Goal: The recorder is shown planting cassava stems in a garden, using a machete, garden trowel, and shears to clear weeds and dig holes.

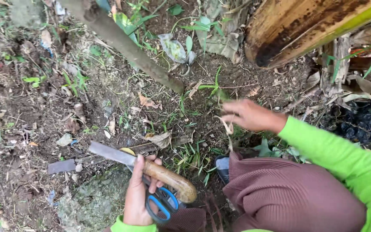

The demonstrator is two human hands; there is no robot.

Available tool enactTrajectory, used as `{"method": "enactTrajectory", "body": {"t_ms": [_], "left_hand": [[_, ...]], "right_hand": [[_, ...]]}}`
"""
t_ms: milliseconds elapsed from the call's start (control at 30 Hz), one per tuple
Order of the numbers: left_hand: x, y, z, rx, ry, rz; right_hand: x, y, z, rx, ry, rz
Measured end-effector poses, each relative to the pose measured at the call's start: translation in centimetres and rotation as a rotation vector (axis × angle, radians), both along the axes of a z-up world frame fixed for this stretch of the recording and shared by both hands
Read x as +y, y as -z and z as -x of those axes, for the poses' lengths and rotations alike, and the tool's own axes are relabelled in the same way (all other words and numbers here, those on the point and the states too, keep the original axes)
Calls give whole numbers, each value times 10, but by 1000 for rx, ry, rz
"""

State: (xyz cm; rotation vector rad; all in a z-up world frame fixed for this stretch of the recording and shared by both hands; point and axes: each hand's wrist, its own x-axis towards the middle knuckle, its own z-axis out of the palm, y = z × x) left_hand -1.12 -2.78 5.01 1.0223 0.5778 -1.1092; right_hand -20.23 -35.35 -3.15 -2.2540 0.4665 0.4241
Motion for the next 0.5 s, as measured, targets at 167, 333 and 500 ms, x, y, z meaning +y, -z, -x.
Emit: {"method": "enactTrajectory", "body": {"t_ms": [167, 333, 500], "left_hand": [[-5, -8, -2, 30, -21, -1], [-1, -12, 3, -38, -40, 16], [6, -12, 5, -38, 25, 23]], "right_hand": [[-65, -69, -100, -526, -59, 804], [-119, -28, -166, -637, -35, 1289], [-145, 72, -171, -422, 176, 659]]}}
